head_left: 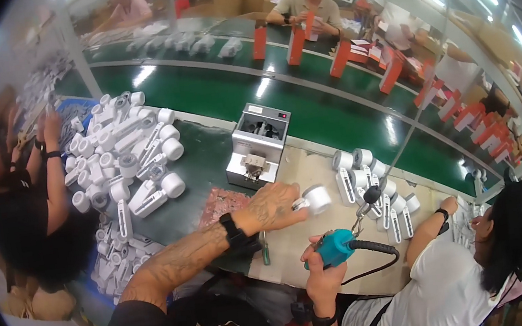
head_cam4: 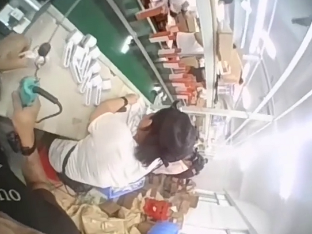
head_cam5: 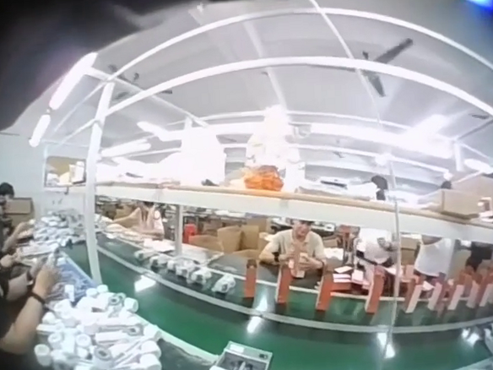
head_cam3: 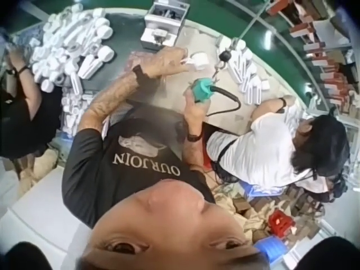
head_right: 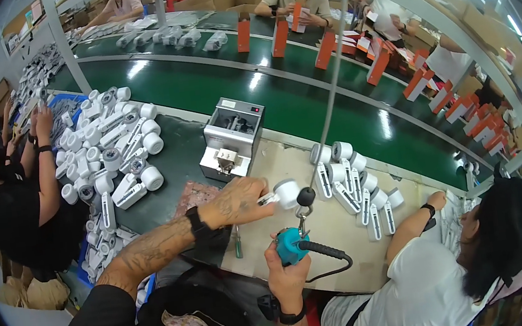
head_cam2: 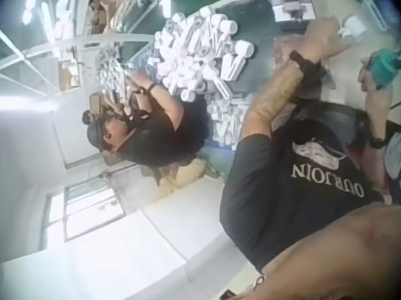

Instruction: The person picks up a white plastic component, places it on a work surface, and drives a screw into it using a power screwdriver. They then set the component aside and repeat the process with another piece from the pile.

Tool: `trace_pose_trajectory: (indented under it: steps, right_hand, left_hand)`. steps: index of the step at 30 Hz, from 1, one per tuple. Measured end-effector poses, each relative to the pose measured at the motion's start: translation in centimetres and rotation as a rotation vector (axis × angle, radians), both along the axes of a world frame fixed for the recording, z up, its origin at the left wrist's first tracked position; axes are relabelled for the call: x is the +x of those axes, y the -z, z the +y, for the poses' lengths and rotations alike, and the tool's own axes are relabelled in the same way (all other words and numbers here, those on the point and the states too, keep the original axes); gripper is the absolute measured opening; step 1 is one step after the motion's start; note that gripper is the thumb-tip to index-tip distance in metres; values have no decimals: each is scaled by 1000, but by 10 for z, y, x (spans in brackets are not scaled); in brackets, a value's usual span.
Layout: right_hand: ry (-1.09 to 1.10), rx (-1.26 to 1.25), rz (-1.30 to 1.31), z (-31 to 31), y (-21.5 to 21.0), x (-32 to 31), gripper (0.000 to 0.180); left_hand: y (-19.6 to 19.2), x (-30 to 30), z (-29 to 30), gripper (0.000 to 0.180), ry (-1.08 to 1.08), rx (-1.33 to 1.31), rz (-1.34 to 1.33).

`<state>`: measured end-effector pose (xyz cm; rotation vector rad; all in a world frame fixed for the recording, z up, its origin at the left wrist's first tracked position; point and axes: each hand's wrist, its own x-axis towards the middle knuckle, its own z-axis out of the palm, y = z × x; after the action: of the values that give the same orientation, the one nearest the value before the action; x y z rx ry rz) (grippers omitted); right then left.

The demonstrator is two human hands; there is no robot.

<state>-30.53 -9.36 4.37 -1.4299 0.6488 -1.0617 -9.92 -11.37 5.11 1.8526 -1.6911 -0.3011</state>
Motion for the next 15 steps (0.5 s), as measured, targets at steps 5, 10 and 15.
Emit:
trace_pose_trajectory:
  steps: [5, 10, 15]
  right_hand:
    - [-121, 91, -20, 16, 14, 24, 42]
    - [-66, 63, -15, 19, 25, 58, 41]
    - [63, 46, -2, 15, 32, 76, 42]
  left_hand:
    - [15, 26, 54, 30, 61, -174, -144]
    - [23, 47, 73, 28, 142, -159, -195]
    - [35, 61, 82, 30, 195, -299, -187]
